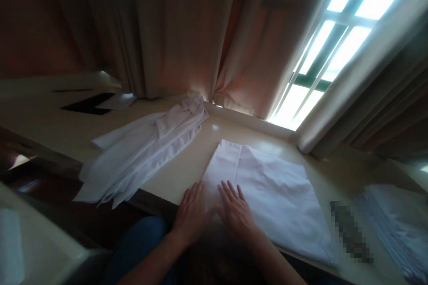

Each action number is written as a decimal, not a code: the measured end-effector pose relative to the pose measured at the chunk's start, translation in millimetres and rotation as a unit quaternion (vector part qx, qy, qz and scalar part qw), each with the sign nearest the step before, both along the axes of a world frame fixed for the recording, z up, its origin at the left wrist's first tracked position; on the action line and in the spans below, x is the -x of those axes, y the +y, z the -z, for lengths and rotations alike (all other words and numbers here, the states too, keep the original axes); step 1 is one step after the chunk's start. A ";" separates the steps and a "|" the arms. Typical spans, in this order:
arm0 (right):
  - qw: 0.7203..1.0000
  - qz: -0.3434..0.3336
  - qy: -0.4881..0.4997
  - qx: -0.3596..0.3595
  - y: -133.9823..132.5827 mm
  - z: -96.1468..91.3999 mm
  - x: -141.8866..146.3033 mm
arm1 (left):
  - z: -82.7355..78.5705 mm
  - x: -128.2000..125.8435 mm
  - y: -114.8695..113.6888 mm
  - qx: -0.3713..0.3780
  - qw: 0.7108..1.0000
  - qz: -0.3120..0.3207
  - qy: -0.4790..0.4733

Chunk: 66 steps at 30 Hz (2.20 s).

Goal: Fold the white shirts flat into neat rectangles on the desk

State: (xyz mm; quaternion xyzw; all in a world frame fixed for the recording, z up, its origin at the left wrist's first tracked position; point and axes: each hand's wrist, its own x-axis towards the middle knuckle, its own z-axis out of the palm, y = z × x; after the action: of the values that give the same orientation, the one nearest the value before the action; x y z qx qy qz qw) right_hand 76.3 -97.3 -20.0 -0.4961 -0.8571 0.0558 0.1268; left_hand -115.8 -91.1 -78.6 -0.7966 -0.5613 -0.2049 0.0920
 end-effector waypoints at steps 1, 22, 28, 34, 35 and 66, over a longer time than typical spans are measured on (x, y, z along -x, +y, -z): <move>0.999 -0.026 0.010 0.017 5.8 0.2 16.1 | 4.4 1.9 -1.8 0.002 1.000 -0.001 0.000; 0.998 0.014 -0.041 0.053 159.6 14.7 62.7 | -2.2 3.9 -2.8 0.044 0.999 -0.011 -0.028; 0.997 0.016 -0.049 0.060 192.8 21.7 62.5 | -3.3 4.5 -2.6 0.064 0.998 -0.012 -0.022; 0.998 0.035 -0.046 0.038 225.5 32.5 62.7 | -1.8 5.9 -1.7 0.076 0.997 -0.007 -0.022; 0.997 0.038 -0.047 0.039 231.7 33.3 63.0 | -1.5 6.1 -1.7 0.077 0.997 -0.008 -0.022; 0.999 -0.038 0.014 0.002 45.2 7.9 52.6 | -20.6 -1.7 -1.8 0.026 0.997 0.016 -0.073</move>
State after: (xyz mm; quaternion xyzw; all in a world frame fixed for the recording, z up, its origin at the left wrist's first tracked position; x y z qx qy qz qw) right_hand 23.8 -52.2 -27.9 -0.4627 -0.8733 0.0695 0.1359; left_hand -114.1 -92.9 -58.0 -0.7907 -0.5586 -0.2489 0.0269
